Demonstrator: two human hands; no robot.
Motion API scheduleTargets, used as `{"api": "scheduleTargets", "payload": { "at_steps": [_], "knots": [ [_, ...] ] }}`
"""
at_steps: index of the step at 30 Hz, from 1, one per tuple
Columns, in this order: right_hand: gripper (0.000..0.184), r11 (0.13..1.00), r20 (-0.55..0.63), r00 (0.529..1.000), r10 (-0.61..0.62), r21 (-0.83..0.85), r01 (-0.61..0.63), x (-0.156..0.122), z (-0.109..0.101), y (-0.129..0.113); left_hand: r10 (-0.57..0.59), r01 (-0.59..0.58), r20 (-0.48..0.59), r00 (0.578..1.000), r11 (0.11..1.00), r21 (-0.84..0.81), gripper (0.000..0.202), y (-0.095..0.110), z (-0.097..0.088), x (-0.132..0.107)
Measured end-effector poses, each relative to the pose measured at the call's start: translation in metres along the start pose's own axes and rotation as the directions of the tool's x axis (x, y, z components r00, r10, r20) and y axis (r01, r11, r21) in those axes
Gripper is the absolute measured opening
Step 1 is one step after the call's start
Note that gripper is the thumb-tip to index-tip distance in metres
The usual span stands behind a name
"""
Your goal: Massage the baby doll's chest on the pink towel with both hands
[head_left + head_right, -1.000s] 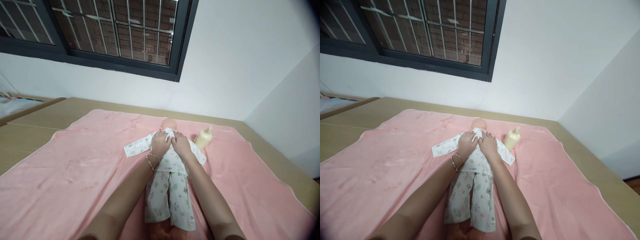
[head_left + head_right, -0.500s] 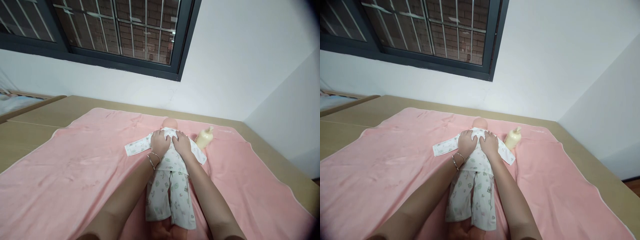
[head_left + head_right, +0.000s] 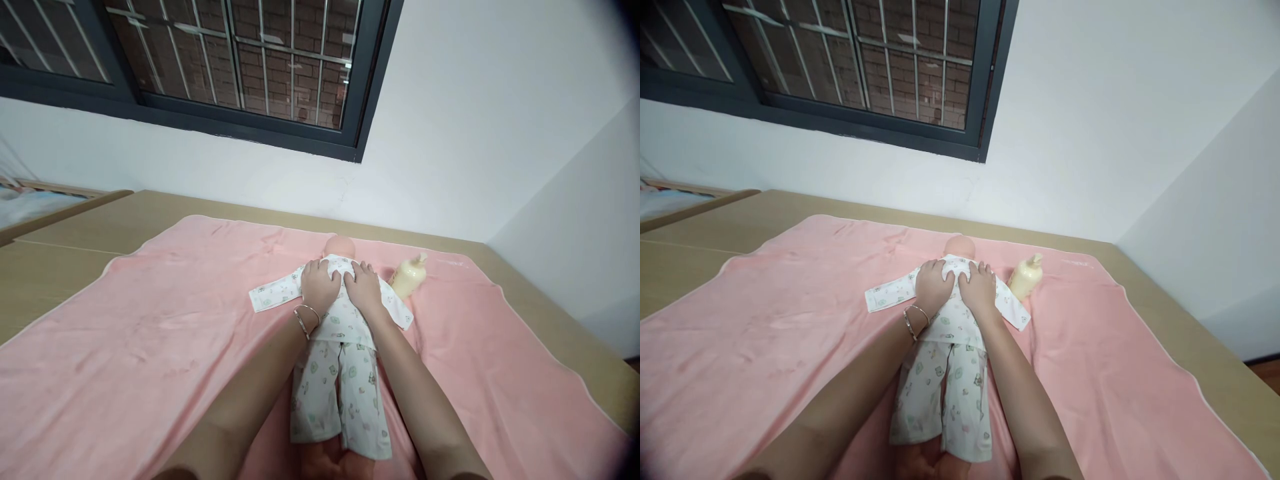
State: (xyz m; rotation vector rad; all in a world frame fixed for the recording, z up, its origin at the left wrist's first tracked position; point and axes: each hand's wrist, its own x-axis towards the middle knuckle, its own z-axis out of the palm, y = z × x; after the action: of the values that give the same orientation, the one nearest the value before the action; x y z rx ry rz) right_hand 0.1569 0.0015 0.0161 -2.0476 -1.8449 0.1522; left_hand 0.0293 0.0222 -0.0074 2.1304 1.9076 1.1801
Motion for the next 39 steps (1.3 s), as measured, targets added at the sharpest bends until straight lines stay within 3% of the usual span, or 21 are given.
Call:
{"api": "scheduleTargets", "payload": {
  "at_steps": [13, 20, 27, 32, 39],
  "knots": [
    [0.061, 0.992, 0.026, 0.994, 0.103, -0.074, -0.101, -0.007, -0.005, -0.008, -0.040, 0.040, 0.016, 0.999, 0.999, 0.009, 0.040, -0.001, 0.004, 0.001],
    [0.060, 0.995, 0.058, 0.998, 0.013, -0.096, -0.007, 0.001, -0.001, 0.000, -0.026, 0.027, 0.071, 0.997, 1.000, -0.006, 0.042, -0.005, 0.007, 0.004],
    [0.058, 0.985, 0.107, 0.989, -0.098, -0.129, 0.111, 0.008, -0.001, 0.006, 0.061, -0.066, 0.118, 0.991, 0.997, 0.039, 0.042, -0.004, 0.003, 0.005],
    [0.052, 0.967, 0.049, 0.985, -0.168, -0.184, 0.174, -0.001, -0.009, -0.005, 0.053, -0.054, 0.058, 0.997, 0.998, 0.027, 0.033, 0.000, 0.000, 0.000],
    [0.045, 0.980, 0.035, 0.994, -0.103, -0.170, 0.108, -0.010, -0.015, -0.015, 0.027, -0.027, -0.032, 0.999, 1.000, 0.013, 0.031, -0.001, 0.005, -0.001]
  ]
}}
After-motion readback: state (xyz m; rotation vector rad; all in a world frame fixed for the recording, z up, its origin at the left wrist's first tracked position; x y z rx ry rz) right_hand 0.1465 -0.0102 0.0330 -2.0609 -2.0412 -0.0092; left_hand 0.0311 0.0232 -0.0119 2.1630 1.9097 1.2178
